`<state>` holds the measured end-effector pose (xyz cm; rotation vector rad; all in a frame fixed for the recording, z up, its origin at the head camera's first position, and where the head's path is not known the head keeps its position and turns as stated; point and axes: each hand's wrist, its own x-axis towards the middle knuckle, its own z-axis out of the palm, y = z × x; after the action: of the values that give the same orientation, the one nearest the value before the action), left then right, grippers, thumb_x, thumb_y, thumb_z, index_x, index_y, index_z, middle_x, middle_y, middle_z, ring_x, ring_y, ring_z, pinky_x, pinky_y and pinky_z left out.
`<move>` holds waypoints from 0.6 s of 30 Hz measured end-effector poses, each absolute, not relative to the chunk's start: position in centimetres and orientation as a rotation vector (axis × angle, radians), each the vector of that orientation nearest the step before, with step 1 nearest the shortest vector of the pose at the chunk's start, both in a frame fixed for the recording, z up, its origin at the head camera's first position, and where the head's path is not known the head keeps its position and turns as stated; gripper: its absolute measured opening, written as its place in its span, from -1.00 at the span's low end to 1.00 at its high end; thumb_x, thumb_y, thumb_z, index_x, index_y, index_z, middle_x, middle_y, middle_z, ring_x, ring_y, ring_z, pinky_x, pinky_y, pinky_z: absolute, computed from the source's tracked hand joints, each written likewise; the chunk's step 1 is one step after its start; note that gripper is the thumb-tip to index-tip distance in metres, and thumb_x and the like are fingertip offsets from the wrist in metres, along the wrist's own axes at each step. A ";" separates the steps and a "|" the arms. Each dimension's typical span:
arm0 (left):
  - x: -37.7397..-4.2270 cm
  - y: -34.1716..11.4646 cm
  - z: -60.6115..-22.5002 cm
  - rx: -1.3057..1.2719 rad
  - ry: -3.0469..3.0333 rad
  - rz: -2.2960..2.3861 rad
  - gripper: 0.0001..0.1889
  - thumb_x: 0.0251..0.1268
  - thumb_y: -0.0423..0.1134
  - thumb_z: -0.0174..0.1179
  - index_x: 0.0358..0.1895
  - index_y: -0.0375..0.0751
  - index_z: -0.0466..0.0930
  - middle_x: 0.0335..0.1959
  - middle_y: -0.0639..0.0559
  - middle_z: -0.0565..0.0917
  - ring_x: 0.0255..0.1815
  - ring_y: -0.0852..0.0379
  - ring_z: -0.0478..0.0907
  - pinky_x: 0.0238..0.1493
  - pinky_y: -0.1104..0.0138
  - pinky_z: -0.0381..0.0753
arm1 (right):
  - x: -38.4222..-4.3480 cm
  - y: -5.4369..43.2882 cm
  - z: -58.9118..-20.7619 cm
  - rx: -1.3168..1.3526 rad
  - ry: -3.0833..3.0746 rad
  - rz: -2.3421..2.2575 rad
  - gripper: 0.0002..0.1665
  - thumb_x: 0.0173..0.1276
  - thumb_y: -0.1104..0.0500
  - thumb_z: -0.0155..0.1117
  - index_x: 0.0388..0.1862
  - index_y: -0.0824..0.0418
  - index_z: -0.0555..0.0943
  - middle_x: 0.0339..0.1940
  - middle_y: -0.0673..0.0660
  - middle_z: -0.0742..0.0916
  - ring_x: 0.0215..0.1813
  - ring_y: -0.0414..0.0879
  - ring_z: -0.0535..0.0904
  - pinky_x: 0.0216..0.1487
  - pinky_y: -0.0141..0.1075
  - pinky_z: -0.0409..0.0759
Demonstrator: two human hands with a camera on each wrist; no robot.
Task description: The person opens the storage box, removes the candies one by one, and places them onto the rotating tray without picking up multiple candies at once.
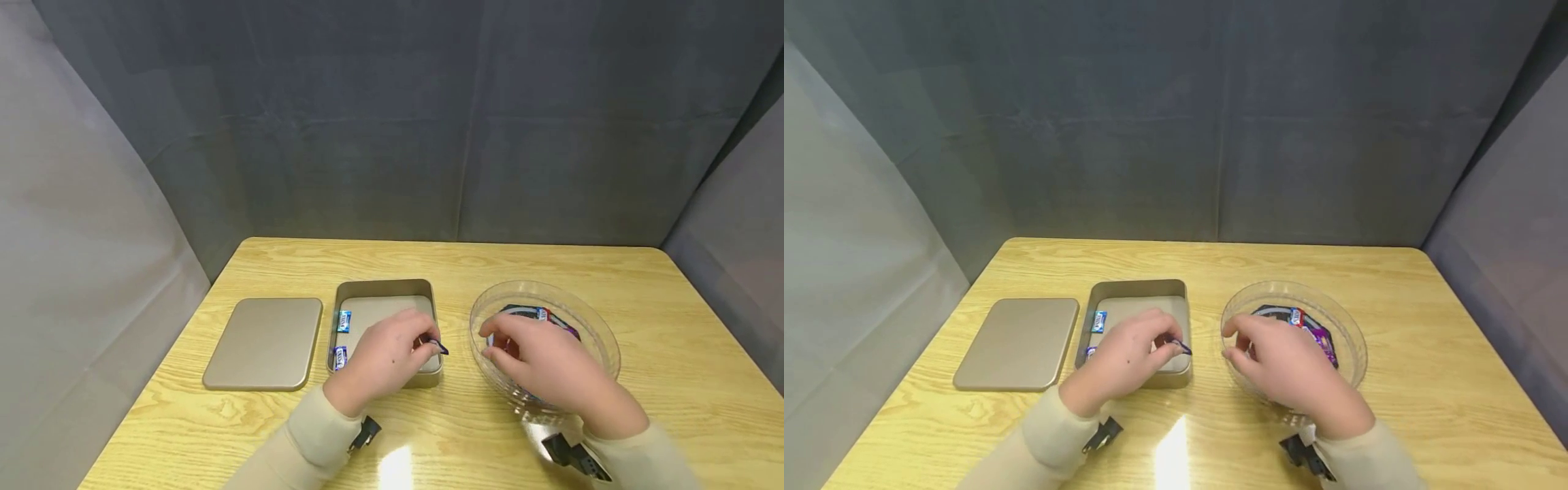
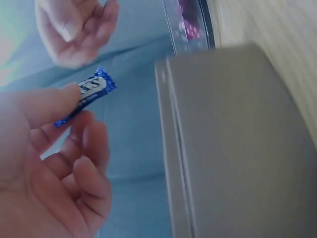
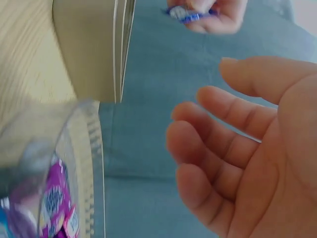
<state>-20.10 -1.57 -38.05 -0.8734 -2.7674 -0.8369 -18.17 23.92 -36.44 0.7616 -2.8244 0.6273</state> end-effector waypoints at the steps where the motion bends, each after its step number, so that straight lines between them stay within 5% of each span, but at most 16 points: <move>1: -19.9 -1.4 -38.0 -0.888 -2.763 -0.856 -0.94 0.42 -0.10 0.30 -0.24 0.15 0.61 -0.33 0.35 0.50 -0.35 0.40 0.46 -0.34 0.46 0.49 | -18.0 23.6 -36.4 0.792 -2.802 0.633 -0.82 0.40 0.05 0.39 -0.06 -0.12 0.62 -0.43 -0.31 0.57 -0.43 -0.41 0.45 -0.41 -0.34 0.47; 18: -18.9 -0.5 -37.8 -1.034 -2.748 -0.934 -0.90 0.40 -0.17 0.31 -0.23 0.07 0.55 -0.49 0.33 0.51 -0.47 0.35 0.41 -0.44 0.47 0.43 | -16.6 20.7 -37.2 0.927 -2.711 0.758 -0.75 0.34 0.08 0.47 -0.14 -0.18 0.57 -0.34 -0.33 0.60 -0.36 -0.36 0.50 -0.38 -0.41 0.52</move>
<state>-18.92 -0.51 -37.83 -1.0340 -2.7478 -0.9344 -16.64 20.75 -37.21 0.9270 -2.7108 0.7582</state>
